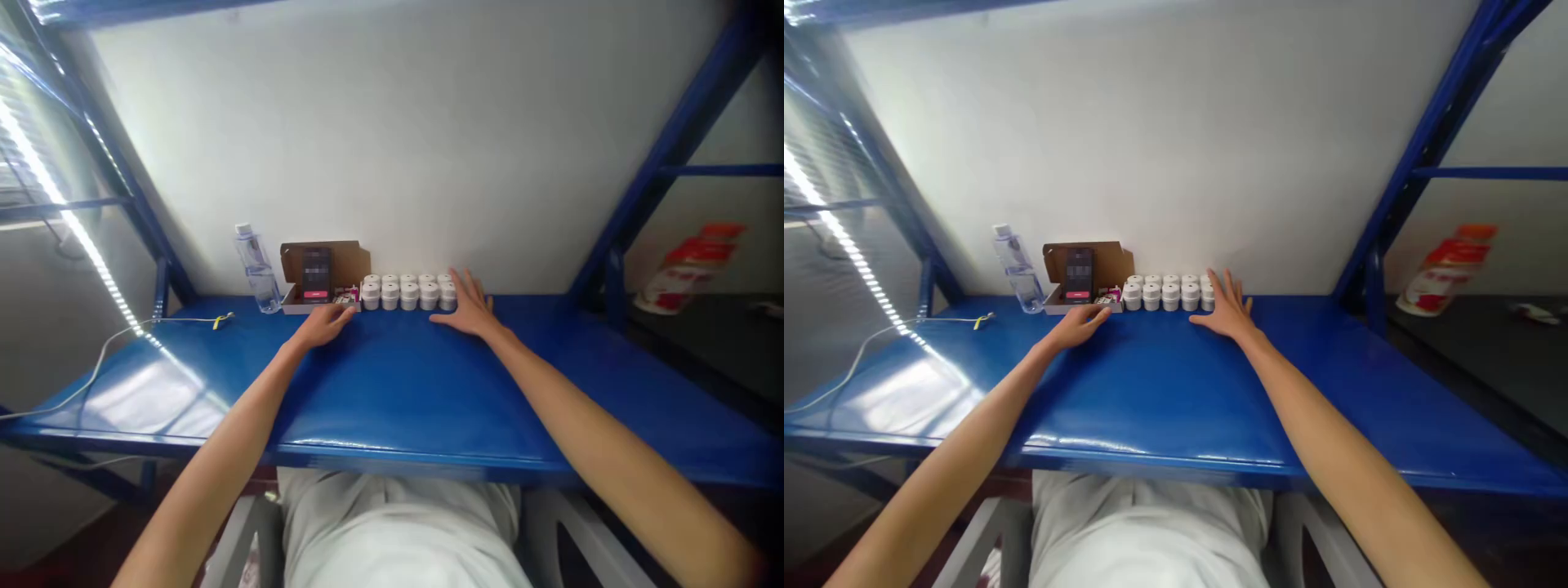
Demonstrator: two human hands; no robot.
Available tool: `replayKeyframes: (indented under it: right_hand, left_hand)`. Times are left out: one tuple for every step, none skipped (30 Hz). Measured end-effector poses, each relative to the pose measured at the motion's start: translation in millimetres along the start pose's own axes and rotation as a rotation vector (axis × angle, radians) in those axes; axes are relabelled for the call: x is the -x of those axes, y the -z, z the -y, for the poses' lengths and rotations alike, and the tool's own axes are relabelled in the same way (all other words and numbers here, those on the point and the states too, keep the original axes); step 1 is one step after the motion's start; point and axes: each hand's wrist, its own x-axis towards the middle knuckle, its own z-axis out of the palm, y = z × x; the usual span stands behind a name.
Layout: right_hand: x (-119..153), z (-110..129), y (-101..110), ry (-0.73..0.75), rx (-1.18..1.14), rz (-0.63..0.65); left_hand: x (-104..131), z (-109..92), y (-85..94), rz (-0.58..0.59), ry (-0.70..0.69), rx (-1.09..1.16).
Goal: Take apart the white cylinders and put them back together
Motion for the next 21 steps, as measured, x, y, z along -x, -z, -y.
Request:
replayKeyframes:
  right_hand:
    - [-0.1,0.3,0.3,-0.003,-0.002,-0.006]
    - [-0.3,0.5,0.5,-0.004,-0.003,-0.008]
    - [-0.4,0.5,0.5,-0.007,-0.001,-0.01]
    - [-0.4,0.5,0.5,-0.009,0.002,-0.01]
    - [-0.4,0.5,0.3,-0.01,0.007,-0.008]
    - [-0.3,0.5,0.1,-0.009,0.011,-0.002]
    - [0.0,0.6,-0.1,-0.005,0.014,0.007]
    - [0.3,0.8,-0.2,0.0,0.015,0.017]
    - [0.7,1.1,-0.4,0.004,0.015,0.026]
    - [1.0,1.6,-0.4,0.008,0.013,0.032]
    - [1.3,2.2,-0.5,0.01,0.012,0.032]
    - [1.5,2.8,-0.7,0.012,0.013,0.028]
    - [1.6,3.3,-1.1,0.012,0.016,0.022]
    - [1.4,3.8,-1.7,0.011,0.019,0.017]
    - [1.2,4.1,-2.4,0.009,0.023,0.017]
    - [0.8,4.4,-3.3,0.002,0.028,0.023]
    - [0.4,4.5,-4.2,-0.008,0.032,0.033]
    - [0.0,4.6,-4.7,-0.016,0.036,0.042]
    - [-0.4,4.7,-4.7,-0.018,0.039,0.044]
    - [-0.6,5.0,-3.9,-0.012,0.038,0.038]
    - [-0.7,5.6,-2.1,0.0,0.032,0.028]
  left_hand:
    - [0.0,-0.4,0.1,-0.003,0.0,0.002]
    - [0.0,-0.7,0.2,-0.005,-0.001,0.008]
    - [0.0,-0.8,0.2,-0.008,0.0,0.015]
    - [0.1,-0.9,0.3,-0.011,-0.001,0.02]
    - [0.1,-0.9,0.3,-0.01,-0.003,0.024]
    - [0.1,-0.9,0.2,-0.007,-0.005,0.025]
    - [0.1,-0.8,0.1,-0.007,-0.005,0.022]
    - [0.0,-0.8,0.0,-0.007,-0.002,0.015]
    - [0.0,-0.8,-0.1,-0.007,0.0,0.007]
    - [0.0,-0.8,-0.3,-0.004,0.0,-0.002]
    - [0.0,-0.7,-0.5,0.0,-0.001,-0.009]
    - [0.0,-0.6,-0.7,0.001,-0.003,-0.013]
    - [0.0,-0.5,-1.0,0.002,-0.005,-0.012]
    - [0.1,-0.3,-1.3,0.004,-0.008,-0.005]
    - [0.2,-0.1,-1.7,0.004,-0.008,0.005]
    - [0.3,-0.1,-2.0,0.0,-0.005,0.015]
    - [0.4,-0.1,-2.2,-0.004,-0.002,0.024]
    - [0.5,-0.4,-2.3,-0.004,0.001,0.028]
    - [0.7,-0.7,-2.4,0.002,0.0,0.03]
    - [0.8,-1.2,-2.5,0.008,0.0,0.029]
    - [0.9,-1.7,-2.6,0.012,0.001,0.031]
